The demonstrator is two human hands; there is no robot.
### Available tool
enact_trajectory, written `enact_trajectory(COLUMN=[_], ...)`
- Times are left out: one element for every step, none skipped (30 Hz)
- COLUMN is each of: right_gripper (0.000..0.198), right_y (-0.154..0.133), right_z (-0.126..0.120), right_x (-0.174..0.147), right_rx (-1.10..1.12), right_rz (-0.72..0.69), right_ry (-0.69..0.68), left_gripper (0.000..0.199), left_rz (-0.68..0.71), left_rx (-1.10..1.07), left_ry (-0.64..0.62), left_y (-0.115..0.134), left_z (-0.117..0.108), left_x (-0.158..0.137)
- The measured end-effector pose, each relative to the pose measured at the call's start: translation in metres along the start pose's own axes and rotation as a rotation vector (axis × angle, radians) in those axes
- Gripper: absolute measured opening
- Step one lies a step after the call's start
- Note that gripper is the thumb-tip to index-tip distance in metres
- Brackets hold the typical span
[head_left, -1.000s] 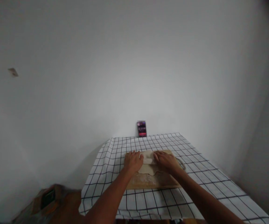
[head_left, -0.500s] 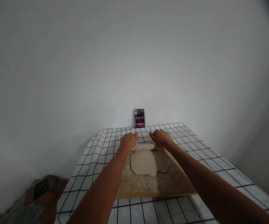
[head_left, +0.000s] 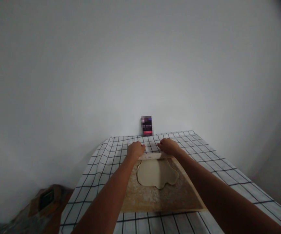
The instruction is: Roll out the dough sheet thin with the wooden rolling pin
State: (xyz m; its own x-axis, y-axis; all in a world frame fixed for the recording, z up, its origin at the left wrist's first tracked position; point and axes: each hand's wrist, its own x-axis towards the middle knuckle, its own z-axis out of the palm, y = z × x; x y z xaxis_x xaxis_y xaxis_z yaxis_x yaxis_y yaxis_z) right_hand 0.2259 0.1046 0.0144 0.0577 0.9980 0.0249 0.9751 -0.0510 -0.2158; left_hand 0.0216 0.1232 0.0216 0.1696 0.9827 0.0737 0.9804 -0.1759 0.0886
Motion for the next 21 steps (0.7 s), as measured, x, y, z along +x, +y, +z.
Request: enact_trajectory(right_gripper=[0.042, 0.042, 0.042, 0.042, 0.042, 0.043, 0.043, 0.044, 0.044, 0.043, 0.042, 0.04, 0.039, 0.039, 0.038, 0.039, 0.04, 0.041, 0.042, 0.043, 0.044], right_y=[0.001, 0.001, 0.002, 0.002, 0.002, 0.001, 0.0, 0.0, -0.001, -0.001, -0.002, -0.002, -0.003, -0.004, -0.005, -0.006, -0.008, -0.009, -0.011, -0.013, -0.015], right_z=[0.0, 0.001, 0.001, 0.001, 0.001, 0.002, 0.002, 0.002, 0.002, 0.002, 0.002, 0.002, 0.002, 0.001, 0.001, 0.0, -0.001, -0.002, -0.002, -0.002, -0.001], right_x=[-0.003, -0.007, -0.01, -0.014, -0.019, -0.024, -0.03, -0.037, -0.045, -0.054, -0.063, -0.073, -0.083, -0.092, -0.102, -0.111, -0.121, -0.13, -0.14, -0.151, -0.161], right_rx=[0.0, 0.0, -0.002, -0.004, -0.008, -0.012, -0.018, -0.024, -0.032, -0.04, -0.049, -0.057, -0.065, -0.072, -0.079, -0.083, -0.086, -0.087, -0.088, -0.087, -0.087], right_rz=[0.018, 0.035, 0.049, 0.058, 0.063, 0.064, 0.061, 0.053, 0.038, 0.016, -0.011, -0.039, -0.064, -0.085, -0.102, -0.114, -0.125, -0.137, -0.147, -0.153, -0.154], right_ry=[0.0, 0.001, 0.002, 0.005, 0.01, 0.017, 0.026, 0.036, 0.045, 0.052, 0.057, 0.062, 0.068, 0.076, 0.088, 0.105, 0.124, 0.142, 0.158, 0.17, 0.179], left_gripper=[0.045, 0.044, 0.044, 0.043, 0.043, 0.043, 0.042, 0.041, 0.04, 0.04, 0.039, 0.037, 0.036, 0.036, 0.035, 0.035, 0.036, 0.037, 0.037, 0.038, 0.038], left_rz=[0.002, 0.005, 0.007, 0.01, 0.014, 0.02, 0.024, 0.028, 0.031, 0.033, 0.037, 0.047, 0.062, 0.083, 0.107, 0.133, 0.156, 0.179, 0.204, 0.229, 0.254], left_rx=[-0.001, -0.004, -0.008, -0.011, -0.013, -0.014, -0.012, -0.009, -0.005, 0.0, 0.004, 0.008, 0.01, 0.011, 0.012, 0.011, 0.009, 0.007, 0.001, -0.008, -0.021], left_ry=[0.001, 0.001, -0.003, -0.007, -0.009, -0.007, 0.001, 0.014, 0.031, 0.051, 0.073, 0.096, 0.12, 0.146, 0.172, 0.198, 0.222, 0.243, 0.264, 0.284, 0.302], left_y=[0.0, 0.001, 0.001, 0.001, 0.001, 0.001, 0.001, 0.001, 0.001, 0.001, 0.001, 0.001, 0.002, 0.002, 0.003, 0.004, 0.005, 0.005, 0.005, 0.004, 0.003], left_z=[-0.001, -0.002, -0.003, -0.004, -0.005, -0.005, -0.006, -0.006, -0.006, -0.006, -0.006, -0.006, -0.006, -0.006, -0.006, -0.006, -0.006, -0.006, -0.006, -0.006, -0.005], left_x=[-0.003, -0.007, -0.011, -0.014, -0.019, -0.023, -0.028, -0.034, -0.04, -0.047, -0.054, -0.062, -0.071, -0.08, -0.089, -0.098, -0.108, -0.118, -0.127, -0.136, -0.144])
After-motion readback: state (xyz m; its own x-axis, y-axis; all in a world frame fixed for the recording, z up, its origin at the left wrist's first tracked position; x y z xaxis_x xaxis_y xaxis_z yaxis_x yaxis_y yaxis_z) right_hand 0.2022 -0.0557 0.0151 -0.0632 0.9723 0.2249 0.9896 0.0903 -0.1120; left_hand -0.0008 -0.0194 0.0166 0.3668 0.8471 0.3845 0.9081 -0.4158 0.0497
